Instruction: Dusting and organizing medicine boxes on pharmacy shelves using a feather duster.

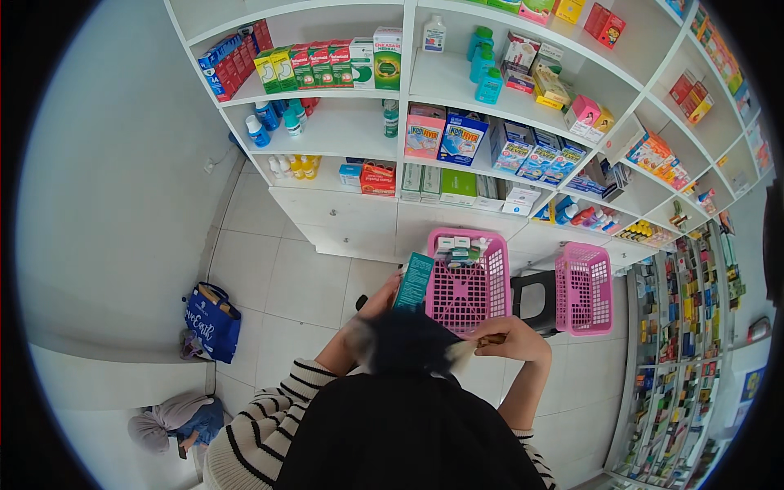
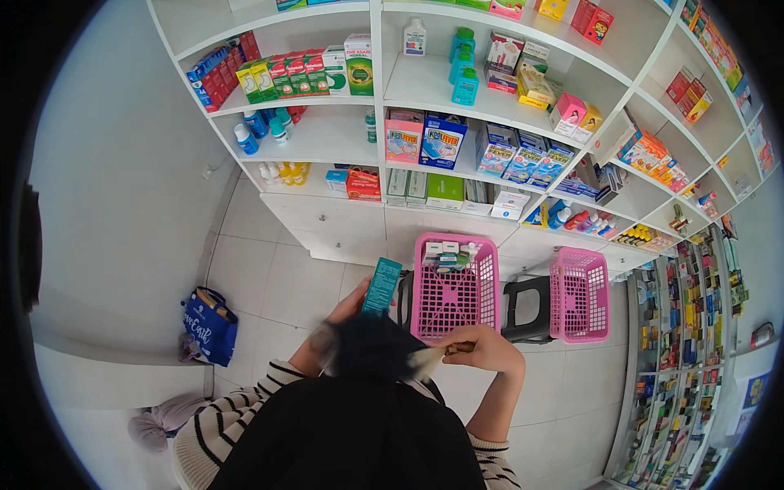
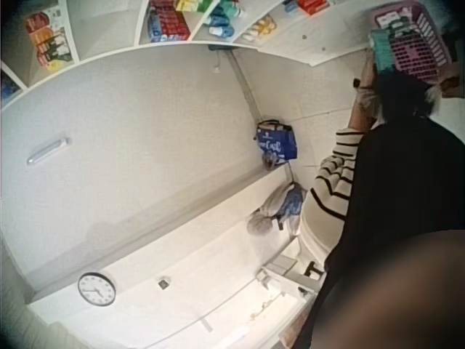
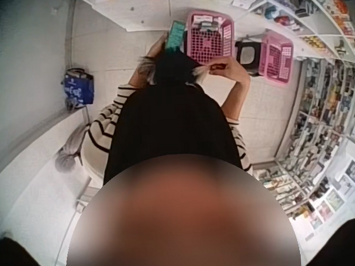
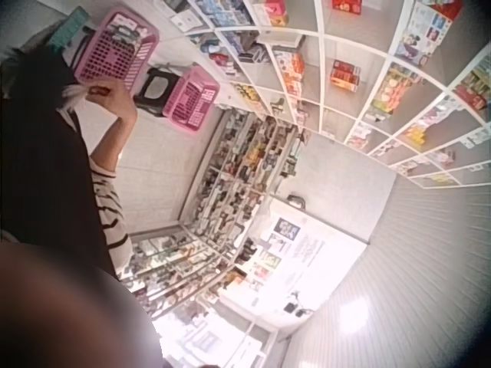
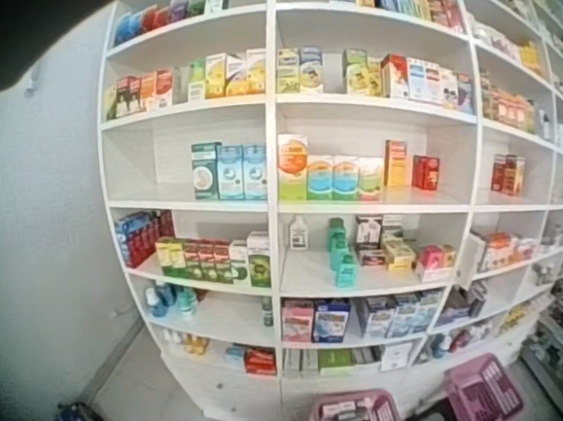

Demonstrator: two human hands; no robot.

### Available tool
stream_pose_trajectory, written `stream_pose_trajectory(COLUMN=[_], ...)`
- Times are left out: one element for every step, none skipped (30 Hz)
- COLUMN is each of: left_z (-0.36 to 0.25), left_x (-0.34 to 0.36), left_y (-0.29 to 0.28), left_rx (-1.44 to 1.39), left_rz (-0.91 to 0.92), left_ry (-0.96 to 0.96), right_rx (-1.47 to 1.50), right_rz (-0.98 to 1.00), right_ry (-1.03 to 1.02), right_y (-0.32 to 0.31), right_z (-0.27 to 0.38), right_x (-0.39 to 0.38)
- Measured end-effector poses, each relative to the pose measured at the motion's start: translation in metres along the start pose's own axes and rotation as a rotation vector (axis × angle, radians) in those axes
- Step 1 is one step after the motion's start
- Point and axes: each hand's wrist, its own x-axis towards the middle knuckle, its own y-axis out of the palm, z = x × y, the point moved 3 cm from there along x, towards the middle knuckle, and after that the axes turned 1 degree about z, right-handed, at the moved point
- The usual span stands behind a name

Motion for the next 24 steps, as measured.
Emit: stream_pose_trajectory(left_z=[0.018,0.013,0.013,0.002,0.002,0.010,0.016,-0.011,-0.010,0.006,0.009,0.014,0.004,0.004,0.011,0.015,-0.005,0.001,0.011,0.015,0.011,0.004,0.006,0.008], left_x=[0.010,0.018,0.000,0.000,-0.001,-0.001,-0.003,-0.009,0.000,0.006,0.017,0.002,0.000,-0.002,-0.005,-0.009,-0.005,0.002,-0.003,-0.006,-0.005,-0.004,-0.005,-0.006], left_y=[-0.052,-0.035,-0.033,-0.017,-0.017,-0.027,-0.036,0.025,0.011,-0.030,-0.021,-0.028,-0.018,-0.029,-0.039,-0.043,0.001,-0.015,-0.032,-0.030,-0.040,-0.027,-0.022,-0.021], left_rx=[-0.158,-0.320,0.094,0.178,0.158,0.211,0.265,0.296,0.359,0.128,-0.107,0.017,0.114,0.091,0.177,0.263,0.045,0.283,0.367,0.446,0.035,0.111,-0.069,-0.249], left_rz=[0.106,0.222,-0.162,-0.097,-0.088,-0.117,-0.153,-0.062,-0.135,-0.055,0.045,-0.315,-0.155,-0.015,-0.007,-0.002,0.052,-0.171,-0.173,-0.166,-0.179,-0.176,-0.207,-0.238], left_ry=[-0.043,-0.127,-0.075,-0.040,-0.040,-0.040,-0.030,0.011,-0.081,-0.081,-0.119,-0.089,-0.094,-0.086,0.033,0.157,-0.071,-0.094,0.028,0.134,-0.172,-0.065,-0.077,-0.089], right_rx=[0.071,0.156,0.189,0.188,0.160,0.132,0.036,0.015,-0.006,0.012,0.136,0.259,0.274,0.276,0.188,0.098,-0.022,-0.020,0.048,0.121,0.256,0.259,0.158,0.056], right_rz=[-0.054,-0.144,-0.319,-0.320,-0.292,-0.264,-0.057,-0.010,0.037,0.011,-0.143,-0.297,-0.396,-0.394,-0.219,-0.039,0.089,0.079,-0.037,-0.167,-0.332,-0.335,-0.211,-0.087], right_ry=[-0.060,-0.104,0.004,0.002,0.049,0.095,0.055,0.009,-0.036,-0.057,-0.018,0.022,0.002,0.000,0.024,0.045,0.030,0.035,0.004,-0.013,0.013,0.015,0.078,0.140], right_y=[0.003,-0.002,-0.009,-0.009,-0.008,-0.007,-0.001,0.001,0.005,0.010,0.007,0.003,-0.002,-0.003,0.000,0.004,0.003,0.000,-0.003,-0.005,-0.007,-0.009,-0.010,-0.009], right_z=[0.012,0.013,0.000,-0.001,-0.001,-0.004,-0.005,-0.003,0.003,0.017,0.009,-0.003,-0.007,-0.008,-0.006,-0.001,0.005,0.000,0.002,0.001,0.001,-0.004,-0.013,-0.020], right_x=[0.006,0.004,0.004,0.006,0.009,0.010,0.012,0.009,0.006,0.011,0.012,0.013,0.018,0.015,0.012,0.010,0.004,0.001,0.001,-0.001,0.000,-0.002,-0.005,-0.007])
